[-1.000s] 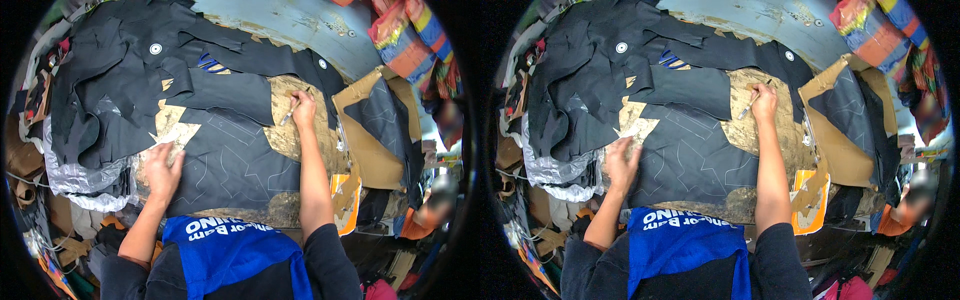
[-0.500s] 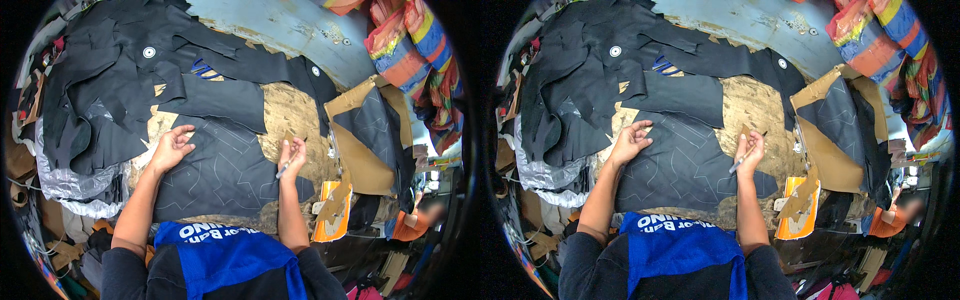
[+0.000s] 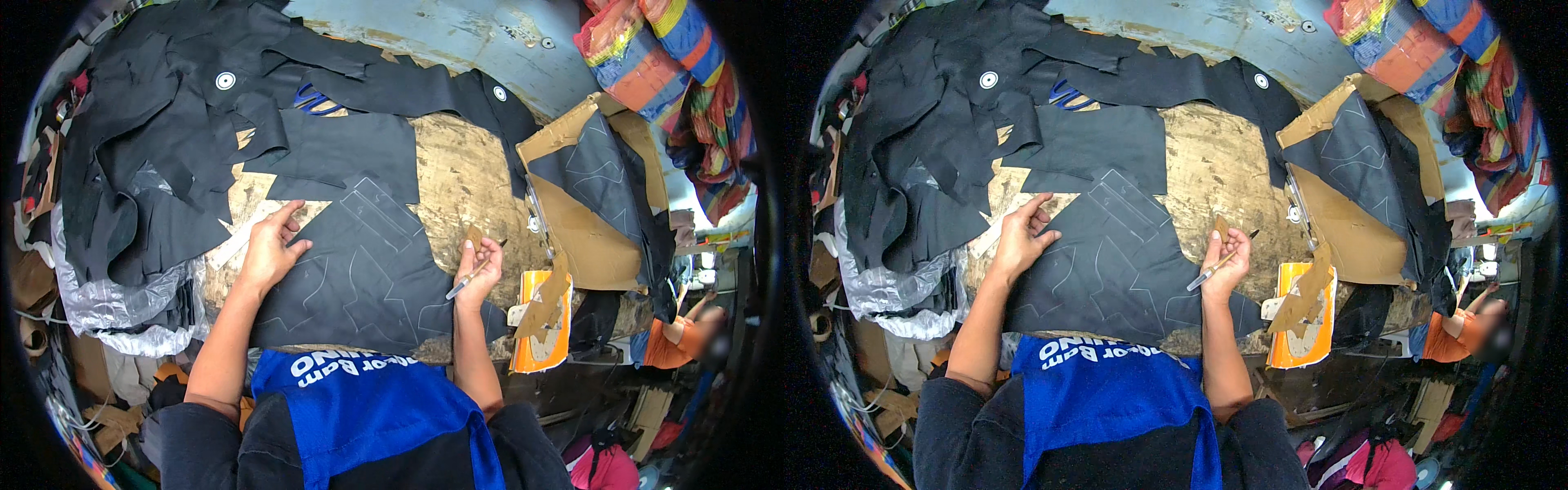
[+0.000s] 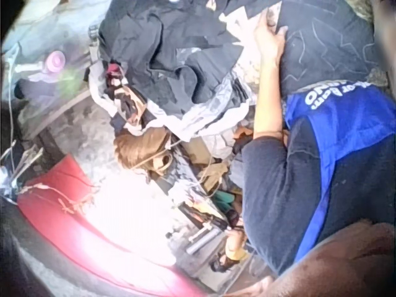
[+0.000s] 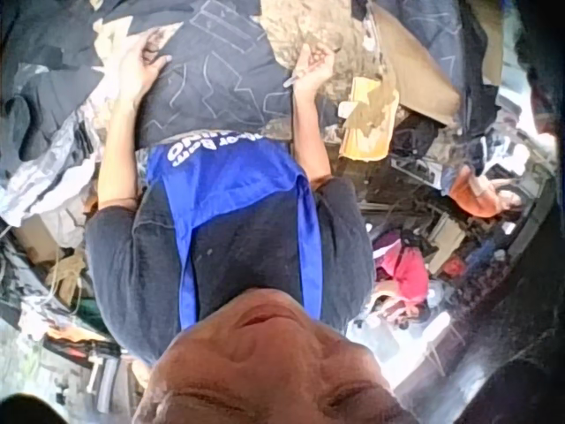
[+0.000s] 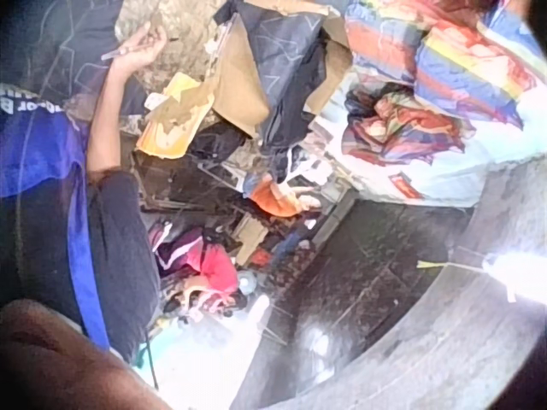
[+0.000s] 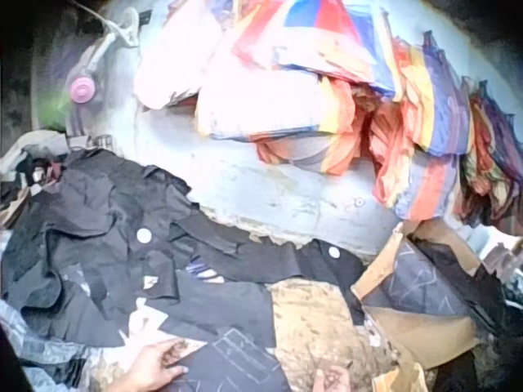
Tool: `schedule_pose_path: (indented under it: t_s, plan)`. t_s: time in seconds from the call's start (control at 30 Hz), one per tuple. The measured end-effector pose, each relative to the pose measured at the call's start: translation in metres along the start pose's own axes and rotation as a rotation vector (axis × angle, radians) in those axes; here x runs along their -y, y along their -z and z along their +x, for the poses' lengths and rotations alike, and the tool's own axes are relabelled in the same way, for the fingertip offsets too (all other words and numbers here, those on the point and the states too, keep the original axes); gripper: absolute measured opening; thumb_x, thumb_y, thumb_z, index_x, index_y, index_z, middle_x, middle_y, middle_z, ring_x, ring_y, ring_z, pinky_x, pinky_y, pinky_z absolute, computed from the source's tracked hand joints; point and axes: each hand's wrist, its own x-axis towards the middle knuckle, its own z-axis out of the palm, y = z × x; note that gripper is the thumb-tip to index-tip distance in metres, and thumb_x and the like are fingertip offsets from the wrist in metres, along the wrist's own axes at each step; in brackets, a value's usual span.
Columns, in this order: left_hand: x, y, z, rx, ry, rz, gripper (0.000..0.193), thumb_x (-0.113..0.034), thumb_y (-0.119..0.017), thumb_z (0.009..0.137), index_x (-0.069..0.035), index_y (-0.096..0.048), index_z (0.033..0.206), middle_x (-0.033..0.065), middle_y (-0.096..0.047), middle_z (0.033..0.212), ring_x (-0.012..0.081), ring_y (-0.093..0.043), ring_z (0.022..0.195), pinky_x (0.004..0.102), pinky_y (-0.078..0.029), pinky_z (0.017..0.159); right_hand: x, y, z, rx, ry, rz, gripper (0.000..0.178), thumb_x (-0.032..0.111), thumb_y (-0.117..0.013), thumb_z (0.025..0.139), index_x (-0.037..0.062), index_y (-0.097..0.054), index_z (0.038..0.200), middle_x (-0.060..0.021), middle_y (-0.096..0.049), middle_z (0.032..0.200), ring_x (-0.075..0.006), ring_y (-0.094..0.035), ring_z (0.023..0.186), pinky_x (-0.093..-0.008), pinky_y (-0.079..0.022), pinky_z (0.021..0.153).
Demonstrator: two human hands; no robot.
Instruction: The person lays black fabric flat on a work table, places cardboard pattern pieces on top, and uses a white marking pen to trace the pattern outlines onto the fabric. The person repositions the pattern pieces and continues tracing additional sections of the fabric.
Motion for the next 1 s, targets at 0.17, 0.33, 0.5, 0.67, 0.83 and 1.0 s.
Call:
schedule_pose_path:
  t_s: [0.17,0.33,0.5,0.67,0.83,1.0]
  plan:
    - [0.005,0.000,-0.025,-0.356,-0.338,0.270,0.048,-0.002,-0.073,0.066,-0.005,-0.058,0.111,0.0138,-0.060,0.094,0.0297,-0.058,0.079,0.0363,-0.049,0.073,0.024,-0.012,0.002,0.028,-0.007,-0.046,0.024,0.001,-0.067,0.081,-0.0018,-0.051,0.099,-0.0050,-0.060,0.082,-0.0072,-0.056,0.066,-0.0190,-0.046,0.059]
    - [-0.015,-0.028,-0.075,0.002,-0.443,0.057,0.027,-0.004,-0.069,0.070,-0.007,-0.066,0.096,0.0091,-0.063,0.090,0.0261,-0.059,0.088,0.0383,-0.045,0.085,0.057,-0.054,0.005,0.617,-0.168,0.059,0.030,0.001,-0.074,0.074,-0.0013,-0.060,0.101,-0.0079,-0.064,0.085,-0.0101,-0.062,0.070,-0.0209,-0.051,0.060]
    - [-0.032,-0.049,-0.087,0.018,-0.501,0.207,0.023,-0.012,-0.069,0.073,-0.007,-0.066,0.095,0.0072,-0.062,0.094,0.0241,-0.057,0.091,0.0409,-0.040,0.085,0.066,-0.118,0.007,1.038,0.059,-0.119,0.025,0.006,-0.069,0.080,-0.0002,-0.060,0.103,-0.0033,-0.063,0.084,-0.0076,-0.056,0.071,-0.0243,-0.048,0.065]
    - [-0.036,-0.050,-0.073,-0.046,-0.418,0.409,0.046,-0.025,-0.067,0.079,-0.009,-0.055,0.120,0.0111,-0.051,0.125,0.0281,-0.044,0.119,0.0554,-0.028,0.097,0.070,-0.116,0.022,0.700,-0.088,-0.060,0.020,0.013,-0.057,0.091,-0.0009,-0.059,0.106,-0.0076,-0.065,0.087,-0.0101,-0.060,0.076,-0.0229,-0.048,0.068]
    - [-0.040,-0.065,-0.051,0.166,-0.249,0.610,0.076,-0.053,-0.051,0.085,-0.004,-0.033,0.140,0.0113,-0.025,0.149,0.0243,-0.018,0.140,0.0744,-0.004,0.098,0.072,-0.076,0.025,0.603,-0.168,-0.006,0.029,0.021,-0.045,0.097,-0.0018,-0.054,0.113,-0.0120,-0.066,0.092,-0.0140,-0.064,0.077,-0.0231,-0.047,0.066]
    - [-0.032,-0.066,-0.060,0.116,-0.176,0.654,0.083,-0.059,-0.049,0.083,-0.001,-0.031,0.140,0.0112,-0.025,0.149,0.0231,-0.019,0.140,0.0729,-0.005,0.099,0.068,-0.060,0.007,0.510,-0.283,0.069,0.031,0.023,-0.041,0.099,-0.0005,-0.048,0.118,-0.0148,-0.066,0.092,-0.0175,-0.065,0.073,-0.0256,-0.049,0.065]
